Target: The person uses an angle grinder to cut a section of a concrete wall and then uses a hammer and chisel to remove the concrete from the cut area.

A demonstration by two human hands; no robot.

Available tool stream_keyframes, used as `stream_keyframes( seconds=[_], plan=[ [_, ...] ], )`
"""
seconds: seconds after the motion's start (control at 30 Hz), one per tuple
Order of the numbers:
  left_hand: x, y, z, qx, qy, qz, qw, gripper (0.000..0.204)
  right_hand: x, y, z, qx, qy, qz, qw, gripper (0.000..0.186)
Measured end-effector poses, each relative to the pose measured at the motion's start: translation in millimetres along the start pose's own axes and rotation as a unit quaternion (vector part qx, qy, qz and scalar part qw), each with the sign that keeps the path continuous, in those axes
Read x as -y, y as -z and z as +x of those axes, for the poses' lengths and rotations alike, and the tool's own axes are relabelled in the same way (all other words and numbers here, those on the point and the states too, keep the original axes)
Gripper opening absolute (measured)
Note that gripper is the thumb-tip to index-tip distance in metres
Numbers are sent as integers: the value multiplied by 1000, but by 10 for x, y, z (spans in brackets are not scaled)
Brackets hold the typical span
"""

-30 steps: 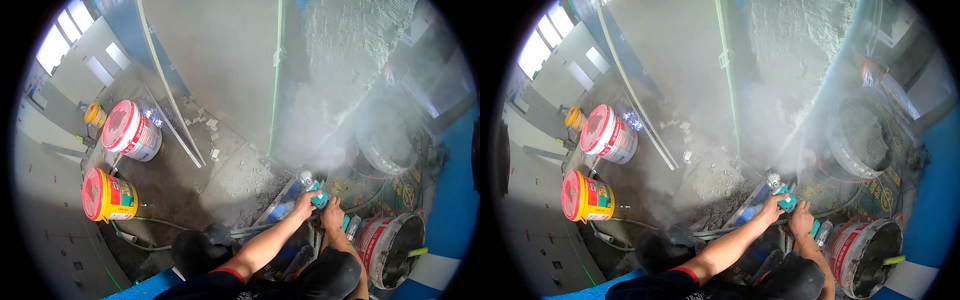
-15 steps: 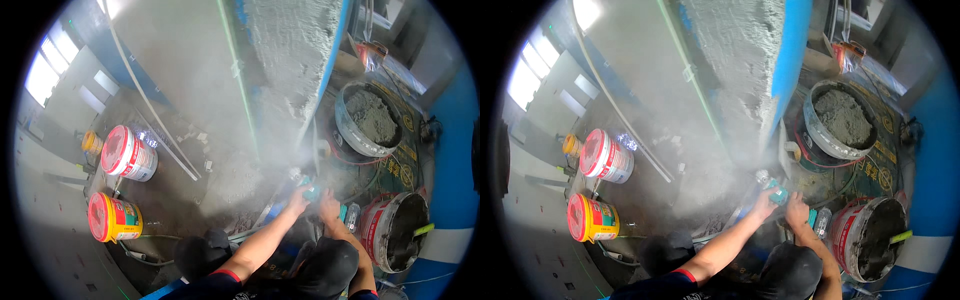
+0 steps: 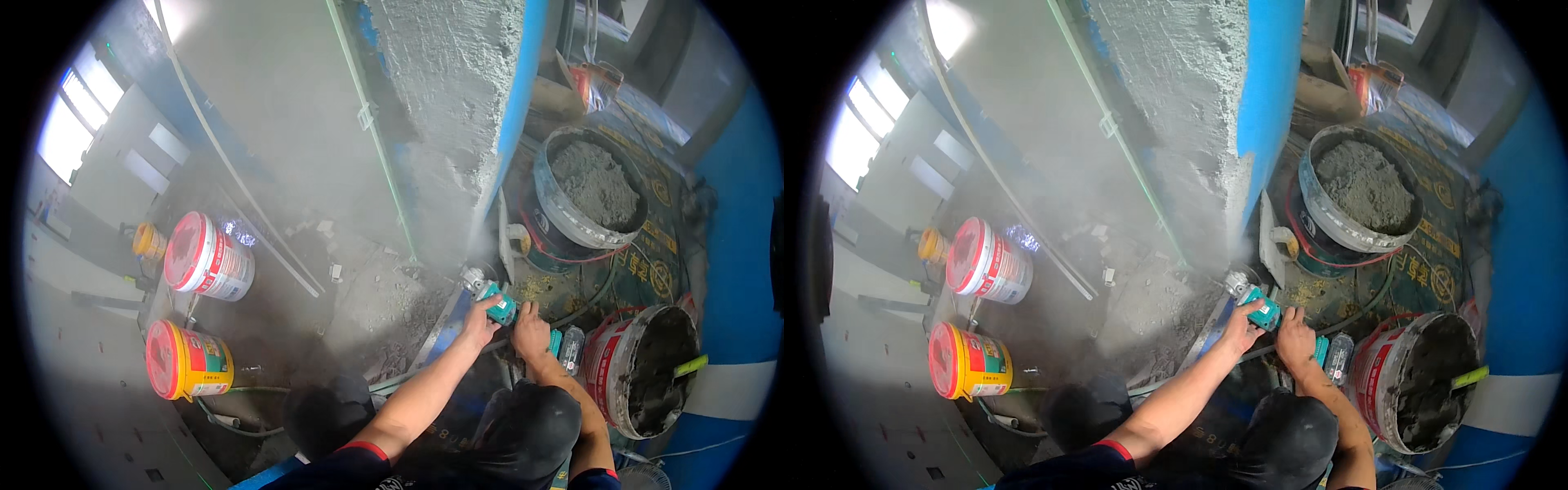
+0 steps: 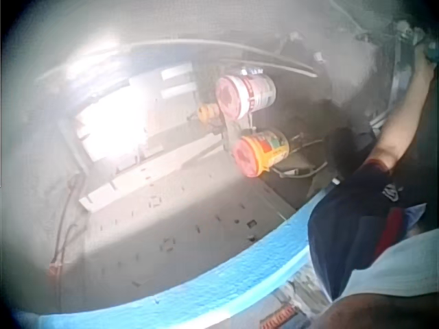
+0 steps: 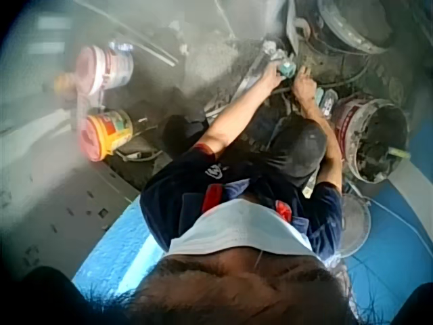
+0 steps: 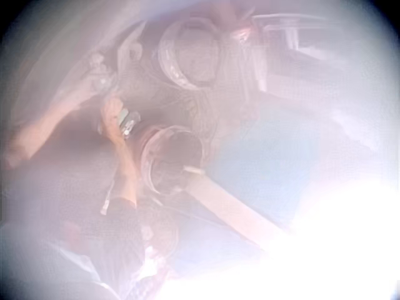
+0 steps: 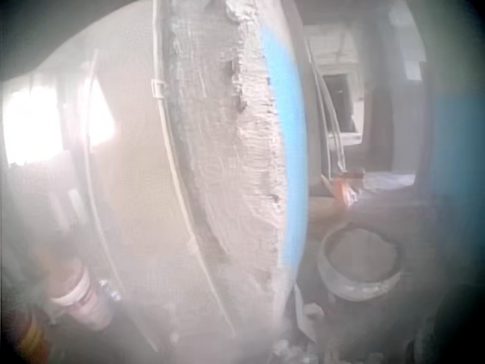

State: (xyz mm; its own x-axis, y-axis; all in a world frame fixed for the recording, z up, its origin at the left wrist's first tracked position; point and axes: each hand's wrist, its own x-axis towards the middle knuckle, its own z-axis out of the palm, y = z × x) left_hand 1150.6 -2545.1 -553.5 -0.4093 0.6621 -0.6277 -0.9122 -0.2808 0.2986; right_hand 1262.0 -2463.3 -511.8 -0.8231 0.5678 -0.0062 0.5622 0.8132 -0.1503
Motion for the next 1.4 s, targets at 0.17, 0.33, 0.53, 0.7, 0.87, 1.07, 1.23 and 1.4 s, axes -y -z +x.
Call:
stream_keyframes(
  seconds=[0.17, 0.33, 0.53, 0.7, 0.87, 1.07, 1.23, 1.4],
  plan=[
    [-13, -18, -11, 2, -1, 0, 1000, 36, 5, 22, 0, -1, 7, -5, 1000, 26],
    [-21, 30, 16, 1, -4, -14, 1000, 36, 51, 46, 28, 11, 7, -15, 1000, 25],
    [-51, 6, 19, -18, 18, -28, 999, 42, 49, 47, 76, 37, -3, -28, 999, 33],
    [-37, -25, 58, -28, 7, -23, 999, 42, 12, 32, 101, 44, -2, -27, 999, 39],
    [-46, 38, 104, -16, 6, -45, 999, 38, 96, 72, 143, 44, -2, -34, 998, 39],
    [-29, -7, 74, -4, 9, -51, 999, 39, 52, 54, 143, 62, -13, -46, 997, 43],
    [44, 109, 118, -25, 12, -27, 999, 46, 150, 73, 107, 66, 2, -64, 996, 53],
    [-75, -246, -195, -40, -9, -47, 998, 44, -86, 11, 137, 45, -3, -87, 995, 46]
  ],
)
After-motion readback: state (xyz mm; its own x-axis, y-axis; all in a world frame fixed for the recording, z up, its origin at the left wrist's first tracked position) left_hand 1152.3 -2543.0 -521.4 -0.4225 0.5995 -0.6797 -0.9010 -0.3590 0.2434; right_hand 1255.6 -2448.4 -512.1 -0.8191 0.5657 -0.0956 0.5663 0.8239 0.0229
